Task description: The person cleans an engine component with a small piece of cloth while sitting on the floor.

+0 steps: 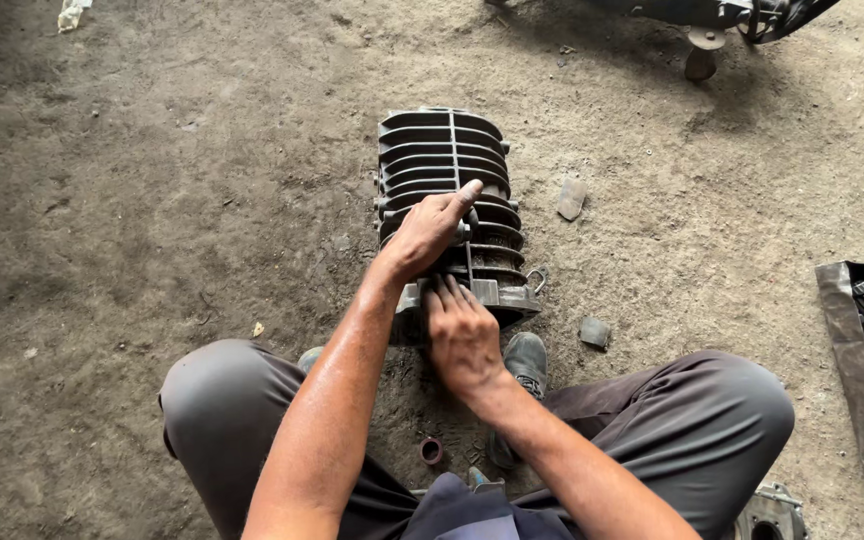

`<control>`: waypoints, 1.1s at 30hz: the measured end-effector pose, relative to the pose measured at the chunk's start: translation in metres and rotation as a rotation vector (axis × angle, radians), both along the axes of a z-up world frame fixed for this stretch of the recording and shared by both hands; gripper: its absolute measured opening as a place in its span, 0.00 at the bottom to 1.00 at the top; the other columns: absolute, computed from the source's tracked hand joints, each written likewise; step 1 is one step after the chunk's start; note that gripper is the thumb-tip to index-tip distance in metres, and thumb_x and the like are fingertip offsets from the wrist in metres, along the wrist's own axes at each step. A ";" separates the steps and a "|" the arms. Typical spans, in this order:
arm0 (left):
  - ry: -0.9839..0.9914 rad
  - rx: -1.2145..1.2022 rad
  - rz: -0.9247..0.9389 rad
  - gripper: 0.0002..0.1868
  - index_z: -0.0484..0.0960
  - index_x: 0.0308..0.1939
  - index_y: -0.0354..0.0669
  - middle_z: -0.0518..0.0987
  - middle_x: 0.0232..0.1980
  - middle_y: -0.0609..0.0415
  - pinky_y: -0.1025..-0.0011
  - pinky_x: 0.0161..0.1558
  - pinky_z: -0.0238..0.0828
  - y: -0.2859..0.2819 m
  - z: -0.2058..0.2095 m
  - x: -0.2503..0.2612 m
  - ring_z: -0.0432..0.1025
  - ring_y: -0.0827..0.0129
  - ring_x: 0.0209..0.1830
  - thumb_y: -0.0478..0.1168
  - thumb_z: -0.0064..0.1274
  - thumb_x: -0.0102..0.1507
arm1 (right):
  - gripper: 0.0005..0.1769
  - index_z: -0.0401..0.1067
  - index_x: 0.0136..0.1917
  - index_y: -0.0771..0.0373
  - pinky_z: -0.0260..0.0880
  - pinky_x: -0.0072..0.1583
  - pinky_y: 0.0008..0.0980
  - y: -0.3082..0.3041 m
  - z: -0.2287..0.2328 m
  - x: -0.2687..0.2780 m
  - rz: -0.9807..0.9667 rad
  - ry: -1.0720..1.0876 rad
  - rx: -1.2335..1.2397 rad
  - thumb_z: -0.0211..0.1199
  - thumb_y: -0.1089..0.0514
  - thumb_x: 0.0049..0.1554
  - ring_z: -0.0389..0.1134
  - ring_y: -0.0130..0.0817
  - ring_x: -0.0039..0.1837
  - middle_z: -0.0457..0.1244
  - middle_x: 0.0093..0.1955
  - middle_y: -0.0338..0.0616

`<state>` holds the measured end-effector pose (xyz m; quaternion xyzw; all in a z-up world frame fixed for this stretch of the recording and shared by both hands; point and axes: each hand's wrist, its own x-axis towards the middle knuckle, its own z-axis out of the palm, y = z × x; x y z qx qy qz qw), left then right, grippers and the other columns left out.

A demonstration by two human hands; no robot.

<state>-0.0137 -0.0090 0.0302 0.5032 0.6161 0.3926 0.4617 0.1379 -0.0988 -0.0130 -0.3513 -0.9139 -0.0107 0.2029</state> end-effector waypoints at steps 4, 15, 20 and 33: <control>-0.031 0.066 0.017 0.40 0.78 0.34 0.32 0.75 0.29 0.50 0.62 0.40 0.71 0.003 -0.002 0.000 0.68 0.66 0.33 0.71 0.39 0.66 | 0.17 0.75 0.53 0.76 0.71 0.65 0.46 0.017 0.011 0.004 0.078 0.019 0.016 0.56 0.66 0.52 0.71 0.59 0.61 0.69 0.56 0.68; -0.013 0.043 0.015 0.41 0.74 0.29 0.31 0.73 0.27 0.53 0.63 0.35 0.68 0.007 -0.007 0.001 0.66 0.70 0.28 0.71 0.39 0.67 | 0.11 0.74 0.51 0.77 0.78 0.58 0.43 0.030 0.010 0.012 0.194 0.019 0.103 0.58 0.72 0.54 0.74 0.54 0.55 0.69 0.52 0.66; -0.003 0.048 0.025 0.39 0.78 0.29 0.36 0.75 0.25 0.54 0.64 0.34 0.68 0.004 -0.004 0.002 0.67 0.71 0.27 0.71 0.38 0.66 | 0.09 0.74 0.49 0.77 0.79 0.49 0.40 0.045 0.023 0.010 0.274 -0.020 0.018 0.58 0.74 0.53 0.76 0.50 0.48 0.70 0.45 0.62; 0.016 0.082 0.048 0.40 0.78 0.27 0.35 0.74 0.25 0.54 0.64 0.33 0.68 0.005 -0.007 0.004 0.67 0.71 0.27 0.72 0.39 0.66 | 0.05 0.75 0.42 0.70 0.78 0.43 0.36 0.046 0.021 0.008 0.269 -0.008 0.178 0.59 0.71 0.53 0.73 0.41 0.43 0.69 0.40 0.53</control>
